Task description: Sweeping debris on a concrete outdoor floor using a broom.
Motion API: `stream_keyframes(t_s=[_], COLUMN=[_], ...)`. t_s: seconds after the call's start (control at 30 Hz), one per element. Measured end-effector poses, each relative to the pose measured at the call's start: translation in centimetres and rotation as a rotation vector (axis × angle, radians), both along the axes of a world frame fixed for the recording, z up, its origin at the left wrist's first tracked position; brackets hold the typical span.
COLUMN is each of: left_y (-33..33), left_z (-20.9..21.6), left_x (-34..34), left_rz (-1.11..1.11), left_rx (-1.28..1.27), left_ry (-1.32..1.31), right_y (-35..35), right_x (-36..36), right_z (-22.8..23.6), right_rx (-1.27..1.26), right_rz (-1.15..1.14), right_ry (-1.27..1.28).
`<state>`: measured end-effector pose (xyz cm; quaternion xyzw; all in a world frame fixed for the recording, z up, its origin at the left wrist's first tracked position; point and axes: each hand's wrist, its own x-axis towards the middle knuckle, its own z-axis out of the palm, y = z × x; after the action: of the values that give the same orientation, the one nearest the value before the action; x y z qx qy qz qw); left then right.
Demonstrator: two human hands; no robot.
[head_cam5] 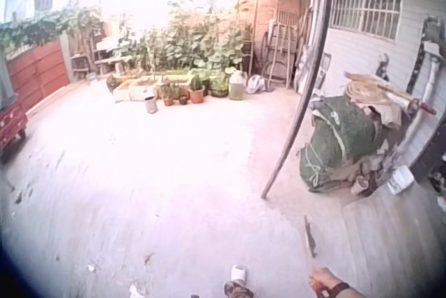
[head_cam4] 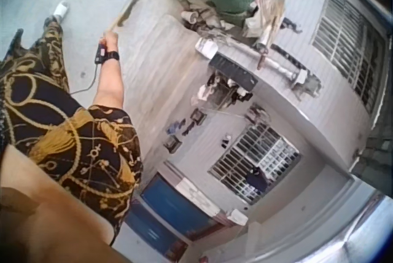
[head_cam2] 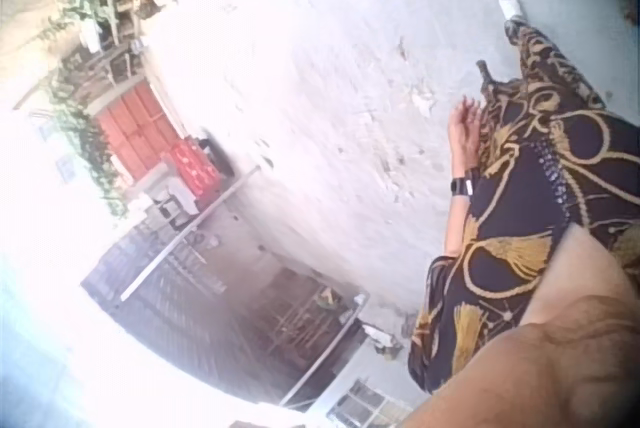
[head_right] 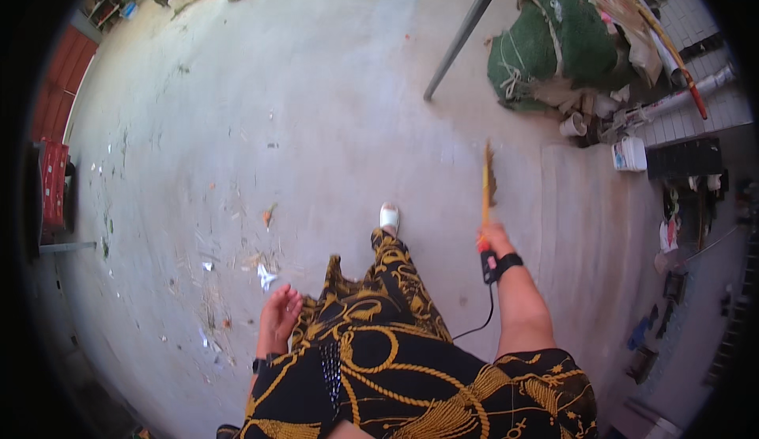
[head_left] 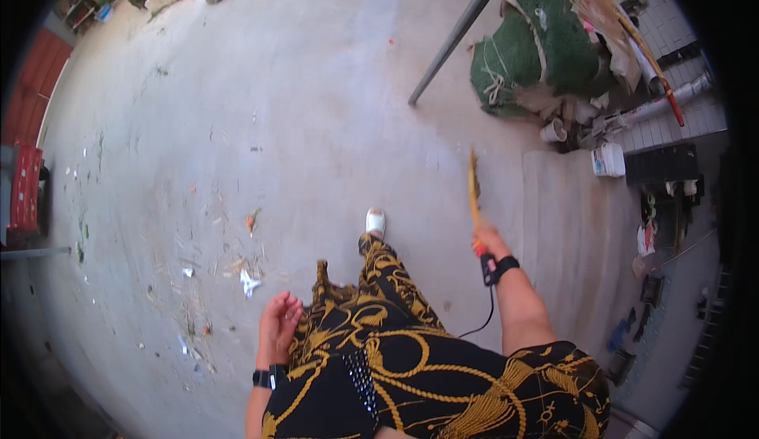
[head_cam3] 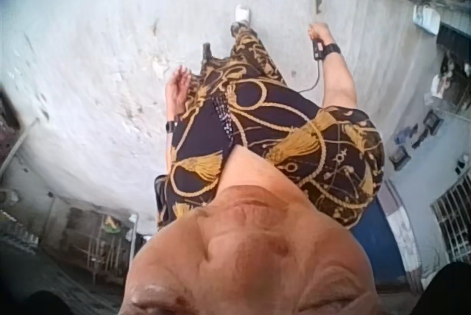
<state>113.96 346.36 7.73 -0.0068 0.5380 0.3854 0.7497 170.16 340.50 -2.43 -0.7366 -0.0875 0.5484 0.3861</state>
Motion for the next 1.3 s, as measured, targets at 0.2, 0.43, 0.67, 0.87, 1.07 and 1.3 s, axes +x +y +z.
stream_keyframes(t_s=[0.2,0.43,0.67,0.87,1.07,1.3], left_y=[5.4,13.8,19.7,25.4,32.8,42.7], left_z=[0.6,3.9,3.8,1.9,0.8,1.7], left_x=[4.9,11.2,12.3,11.7,7.7,3.1], left_rz=[0.027,-0.02,0.012,0.002,0.032,0.079], left_rx=[0.009,0.1,0.087,0.042,0.039,0.075], left_ry=[0.023,0.041,0.034,0.0,0.026,0.08], right_y=[8.1,21.0,28.5,35.7,42.5,51.5], right_x=[-10.0,-12.7,-7.3,-3.4,-7.6,-19.1], right_z=[0.2,5.0,7.1,6.5,1.8,0.0], right_rx=[-0.115,0.016,0.181,0.032,-0.129,-0.214], right_rz=[0.536,0.887,0.818,0.59,0.65,0.882], right_ry=[0.156,0.462,0.176,-0.135,-0.02,0.581])
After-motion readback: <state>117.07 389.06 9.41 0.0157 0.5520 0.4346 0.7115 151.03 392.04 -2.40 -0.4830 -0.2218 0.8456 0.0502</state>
